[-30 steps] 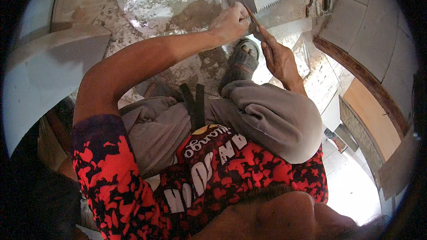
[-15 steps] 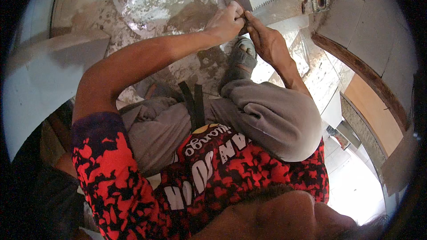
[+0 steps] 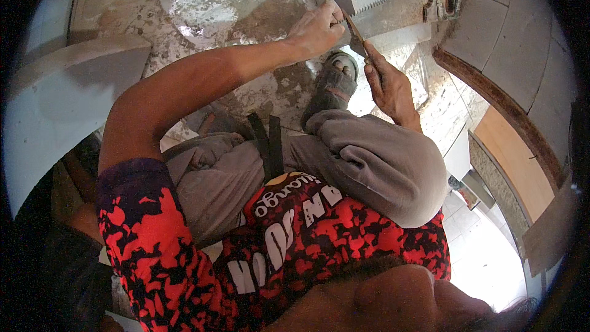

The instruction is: The person saws a wooden plank by hand, first checking the saw blade and then cutting through the wood.

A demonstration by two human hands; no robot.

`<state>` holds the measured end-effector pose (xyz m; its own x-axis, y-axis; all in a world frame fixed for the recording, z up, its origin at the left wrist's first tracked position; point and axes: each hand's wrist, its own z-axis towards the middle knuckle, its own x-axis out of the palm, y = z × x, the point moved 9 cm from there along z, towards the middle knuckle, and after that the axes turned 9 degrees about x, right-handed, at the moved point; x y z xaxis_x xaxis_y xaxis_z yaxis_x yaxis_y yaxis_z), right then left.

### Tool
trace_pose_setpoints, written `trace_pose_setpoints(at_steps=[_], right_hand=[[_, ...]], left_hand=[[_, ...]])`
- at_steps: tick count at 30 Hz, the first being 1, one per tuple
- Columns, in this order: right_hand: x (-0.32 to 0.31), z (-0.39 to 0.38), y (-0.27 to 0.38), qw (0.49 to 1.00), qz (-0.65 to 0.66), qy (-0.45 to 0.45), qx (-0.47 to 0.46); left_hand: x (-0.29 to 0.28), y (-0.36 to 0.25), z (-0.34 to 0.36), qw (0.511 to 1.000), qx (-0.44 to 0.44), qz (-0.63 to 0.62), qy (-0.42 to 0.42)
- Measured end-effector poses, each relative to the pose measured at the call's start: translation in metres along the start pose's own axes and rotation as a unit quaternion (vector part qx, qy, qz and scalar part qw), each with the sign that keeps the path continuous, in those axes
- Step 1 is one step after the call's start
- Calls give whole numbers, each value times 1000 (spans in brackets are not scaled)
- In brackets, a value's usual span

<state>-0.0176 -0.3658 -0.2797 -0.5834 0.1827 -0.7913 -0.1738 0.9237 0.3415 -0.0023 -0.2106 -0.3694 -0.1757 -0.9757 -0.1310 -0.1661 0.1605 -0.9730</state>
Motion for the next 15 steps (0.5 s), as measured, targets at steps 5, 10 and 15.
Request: trace_pose_setpoints(at_steps=[5, 10, 15], right_hand=[[14, -7, -9, 994, -93, 40, 43], [13, 12, 7, 997, -71, -3, -44], [10, 40, 13, 996, -81, 27, 13]], left_hand=[[-1, 1, -2, 1000, 4, -9, -9], [-2, 0, -1, 1000, 7, -11, -11], [3, -5, 3, 1000, 0, -8, 13]])
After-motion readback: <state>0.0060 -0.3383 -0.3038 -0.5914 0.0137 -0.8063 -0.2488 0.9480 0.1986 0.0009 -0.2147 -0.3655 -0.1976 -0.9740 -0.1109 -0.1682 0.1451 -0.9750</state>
